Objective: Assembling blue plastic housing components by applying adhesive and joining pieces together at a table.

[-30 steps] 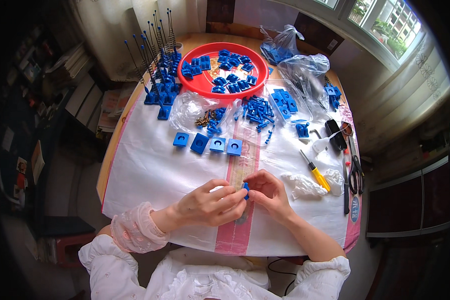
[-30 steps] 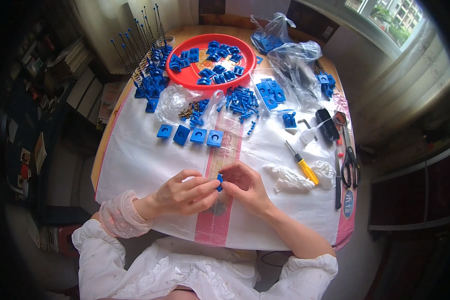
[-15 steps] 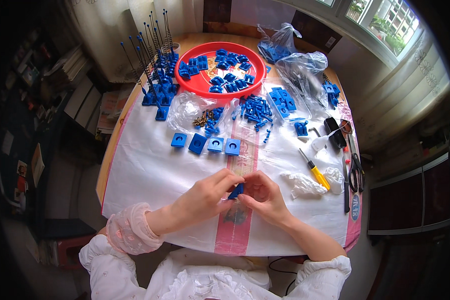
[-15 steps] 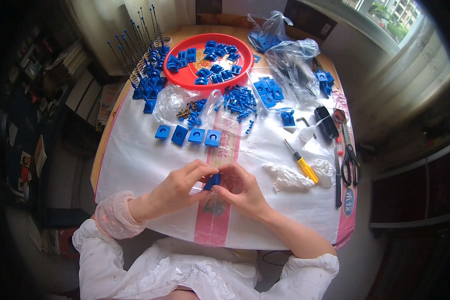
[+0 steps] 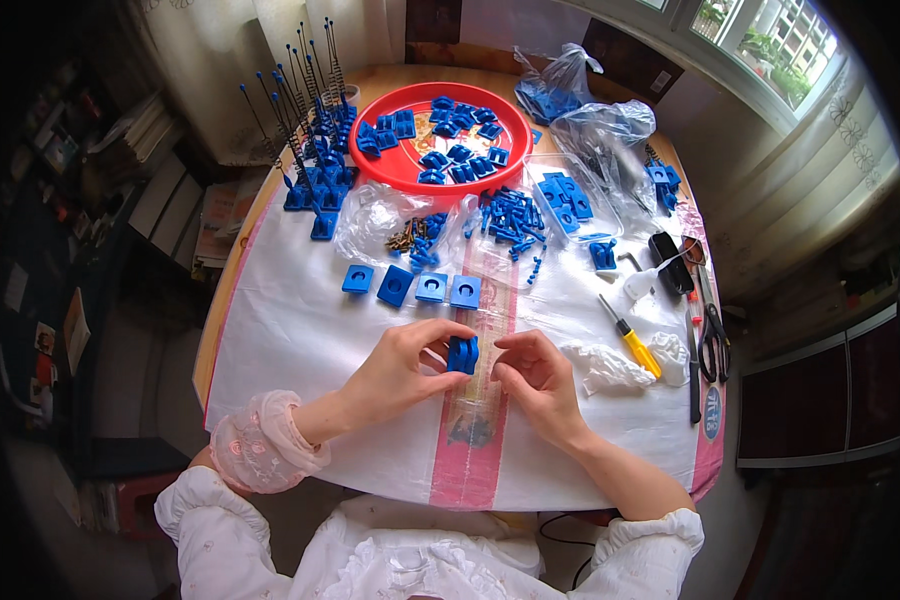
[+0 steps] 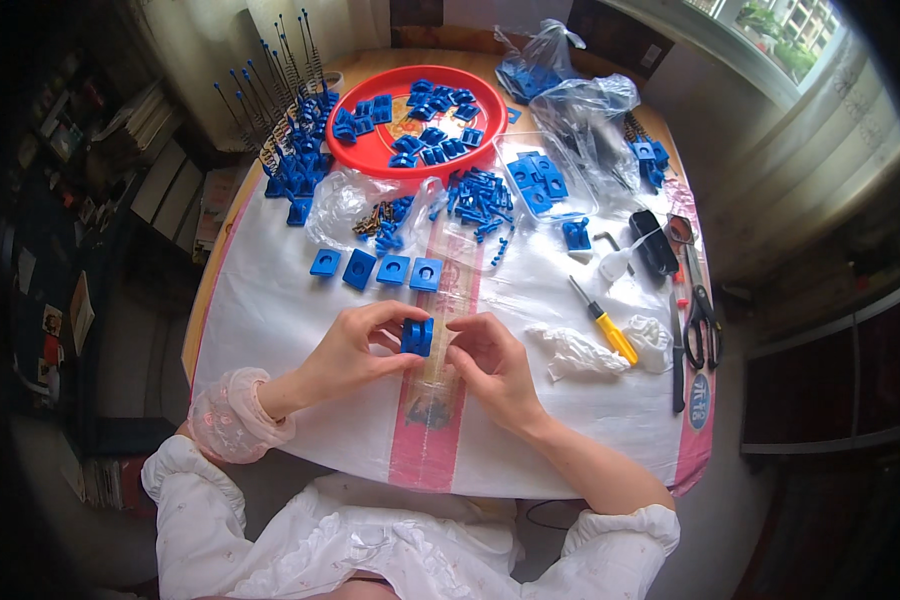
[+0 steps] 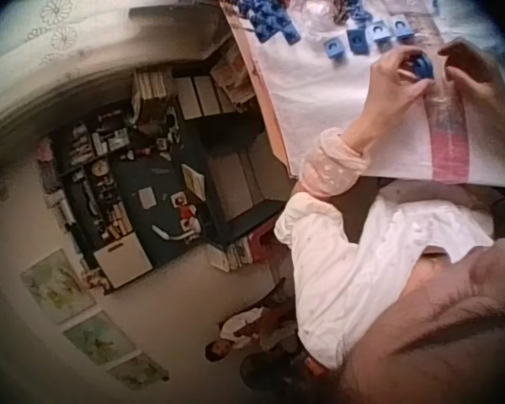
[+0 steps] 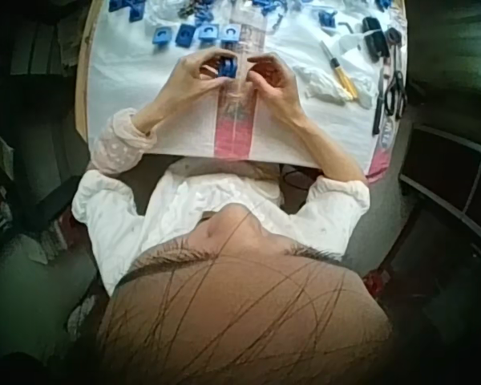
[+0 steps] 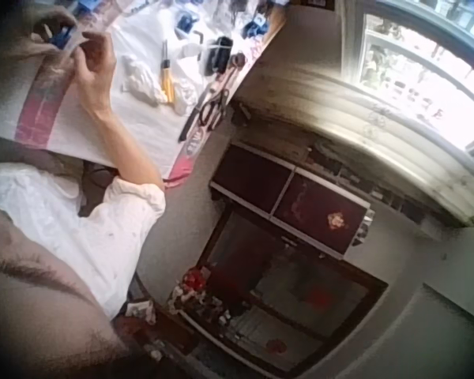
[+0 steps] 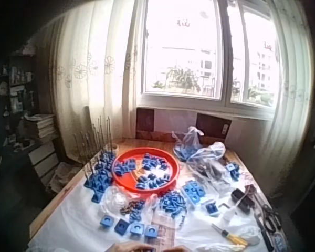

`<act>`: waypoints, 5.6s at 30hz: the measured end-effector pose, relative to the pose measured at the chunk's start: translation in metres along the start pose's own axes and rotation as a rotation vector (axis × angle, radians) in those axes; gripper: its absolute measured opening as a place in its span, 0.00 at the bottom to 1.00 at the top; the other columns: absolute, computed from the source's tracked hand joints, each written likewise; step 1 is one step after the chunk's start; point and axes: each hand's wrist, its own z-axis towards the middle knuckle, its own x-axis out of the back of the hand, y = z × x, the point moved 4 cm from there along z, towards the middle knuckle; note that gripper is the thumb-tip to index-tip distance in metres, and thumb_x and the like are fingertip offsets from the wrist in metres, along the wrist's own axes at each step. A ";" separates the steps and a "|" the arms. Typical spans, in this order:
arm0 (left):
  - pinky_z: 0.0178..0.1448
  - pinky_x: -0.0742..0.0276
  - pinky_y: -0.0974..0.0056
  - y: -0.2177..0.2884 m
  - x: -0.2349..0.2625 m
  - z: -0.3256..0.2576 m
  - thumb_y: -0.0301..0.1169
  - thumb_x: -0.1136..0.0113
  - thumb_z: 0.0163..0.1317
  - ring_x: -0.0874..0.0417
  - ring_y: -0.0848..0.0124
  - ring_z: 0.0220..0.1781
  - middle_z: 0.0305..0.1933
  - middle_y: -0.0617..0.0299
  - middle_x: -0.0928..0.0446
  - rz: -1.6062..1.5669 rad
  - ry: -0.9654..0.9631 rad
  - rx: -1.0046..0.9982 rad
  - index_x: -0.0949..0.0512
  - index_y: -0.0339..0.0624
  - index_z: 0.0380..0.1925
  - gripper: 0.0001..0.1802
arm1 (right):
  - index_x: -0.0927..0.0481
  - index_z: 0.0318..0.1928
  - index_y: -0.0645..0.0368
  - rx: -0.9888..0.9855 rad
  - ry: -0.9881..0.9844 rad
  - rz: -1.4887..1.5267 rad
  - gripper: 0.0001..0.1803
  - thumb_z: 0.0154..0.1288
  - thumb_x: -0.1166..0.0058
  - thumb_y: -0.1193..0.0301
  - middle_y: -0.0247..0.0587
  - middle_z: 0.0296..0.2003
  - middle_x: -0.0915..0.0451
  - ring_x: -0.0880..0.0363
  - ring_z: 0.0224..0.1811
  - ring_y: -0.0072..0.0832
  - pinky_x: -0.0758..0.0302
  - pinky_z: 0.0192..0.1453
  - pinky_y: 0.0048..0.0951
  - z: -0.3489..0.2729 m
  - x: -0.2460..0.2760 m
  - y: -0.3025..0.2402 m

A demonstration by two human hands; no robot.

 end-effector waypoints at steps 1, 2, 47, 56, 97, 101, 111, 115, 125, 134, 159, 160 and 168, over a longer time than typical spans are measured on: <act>0.44 0.17 0.67 0.001 0.000 0.000 0.22 0.27 0.49 0.17 0.67 0.43 0.44 0.57 0.22 0.112 0.005 -0.045 0.21 0.41 0.50 0.25 | 0.28 0.52 0.66 0.004 0.006 0.022 0.14 0.67 0.48 0.82 0.36 0.35 0.20 0.21 0.40 0.18 0.24 0.45 0.21 0.000 0.000 0.000; 0.44 0.18 0.66 0.001 -0.001 0.000 0.24 0.26 0.49 0.18 0.66 0.43 0.44 0.57 0.23 0.223 0.009 -0.091 0.21 0.42 0.50 0.25 | 0.28 0.52 0.66 0.006 0.000 0.019 0.13 0.67 0.48 0.82 0.36 0.35 0.20 0.21 0.40 0.18 0.24 0.45 0.21 0.000 0.000 0.000; 0.52 0.24 0.68 0.007 0.026 0.046 0.25 0.32 0.57 0.26 0.75 0.52 0.56 0.65 0.28 -0.005 -0.230 -0.043 0.27 0.50 0.63 0.32 | 0.27 0.50 0.66 0.002 -0.010 0.022 0.12 0.67 0.48 0.82 0.36 0.36 0.21 0.22 0.40 0.18 0.25 0.46 0.21 0.000 0.000 0.002; 0.62 0.28 0.68 -0.006 0.031 0.016 0.26 0.27 0.54 0.27 0.75 0.60 0.60 0.65 0.28 -0.602 -0.273 0.135 0.30 0.42 0.63 0.35 | 0.26 0.48 0.67 0.017 -0.003 -0.001 0.10 0.67 0.49 0.82 0.36 0.34 0.20 0.21 0.39 0.18 0.24 0.46 0.22 0.000 -0.002 0.002; 0.61 0.28 0.57 0.000 0.043 -0.025 0.27 0.27 0.48 0.24 0.57 0.54 0.49 0.54 0.22 0.529 0.061 -0.172 0.24 0.39 0.49 0.26 | 0.22 0.44 0.68 -0.010 -0.011 -0.047 0.08 0.65 0.48 0.83 0.37 0.37 0.17 0.20 0.42 0.18 0.24 0.47 0.21 0.000 -0.002 0.006; 0.59 0.27 0.58 0.007 0.051 -0.023 0.27 0.28 0.50 0.23 0.57 0.53 0.47 0.55 0.21 0.540 0.135 -0.246 0.23 0.39 0.47 0.23 | 0.22 0.44 0.68 -0.005 -0.016 -0.032 0.08 0.65 0.48 0.83 0.37 0.37 0.17 0.20 0.42 0.19 0.23 0.48 0.22 0.000 -0.001 0.007; 0.53 0.26 0.58 0.015 0.113 0.054 0.26 0.34 0.56 0.22 0.57 0.46 0.38 0.54 0.21 0.775 0.350 -0.155 0.17 0.38 0.32 0.04 | 0.22 0.44 0.68 -0.019 -0.030 -0.048 0.08 0.65 0.49 0.83 0.37 0.38 0.18 0.19 0.42 0.19 0.23 0.47 0.21 0.000 -0.003 0.002; 0.48 0.24 0.58 -0.005 0.111 0.083 0.30 0.34 0.56 0.19 0.59 0.43 0.35 0.53 0.18 0.871 0.315 -0.061 0.16 0.39 0.28 0.06 | 0.22 0.43 0.69 -0.015 -0.024 -0.068 0.08 0.64 0.49 0.83 0.39 0.37 0.17 0.19 0.42 0.20 0.23 0.48 0.22 0.000 -0.002 0.004; 0.43 0.18 0.54 -0.029 0.098 0.115 0.30 0.34 0.48 0.13 0.54 0.38 0.32 0.47 0.16 1.127 0.268 0.176 0.15 0.40 0.27 0.07 | 0.22 0.43 0.69 -0.012 -0.028 -0.058 0.08 0.64 0.49 0.84 0.39 0.37 0.17 0.19 0.42 0.20 0.23 0.47 0.22 0.000 -0.002 0.003; 0.45 0.18 0.55 -0.027 0.094 0.118 0.26 0.36 0.45 0.13 0.53 0.39 0.34 0.45 0.16 1.140 0.273 0.168 0.15 0.36 0.27 0.08 | 0.23 0.43 0.69 -0.019 -0.031 -0.045 0.08 0.64 0.50 0.85 0.39 0.37 0.17 0.19 0.43 0.21 0.22 0.49 0.22 -0.001 -0.002 0.002; 0.34 0.27 0.78 0.000 -0.011 -0.010 0.24 0.33 0.60 0.20 0.84 0.32 0.34 0.66 0.17 -0.319 0.005 0.093 0.14 0.38 0.39 0.07 | 0.19 0.39 0.67 0.214 -0.044 -0.105 0.06 0.60 0.38 0.83 0.37 0.35 0.17 0.17 0.38 0.21 0.22 0.43 0.22 -0.006 -0.006 -0.012; 0.36 0.26 0.78 -0.002 -0.011 -0.010 0.23 0.32 0.60 0.20 0.83 0.33 0.35 0.65 0.17 -0.298 0.000 0.096 0.14 0.37 0.38 0.07 | 0.19 0.39 0.67 0.225 -0.037 -0.079 0.07 0.60 0.38 0.83 0.37 0.35 0.17 0.17 0.38 0.20 0.22 0.43 0.22 -0.006 -0.006 -0.013; 0.36 0.23 0.71 0.025 0.009 -0.018 0.25 0.28 0.53 0.21 0.73 0.32 0.39 0.59 0.19 0.298 0.120 -0.183 0.15 0.39 0.40 0.13 | 0.18 0.41 0.68 0.110 -0.016 -0.091 0.07 0.61 0.40 0.83 0.38 0.33 0.16 0.17 0.32 0.19 0.22 0.36 0.20 -0.007 -0.004 -0.008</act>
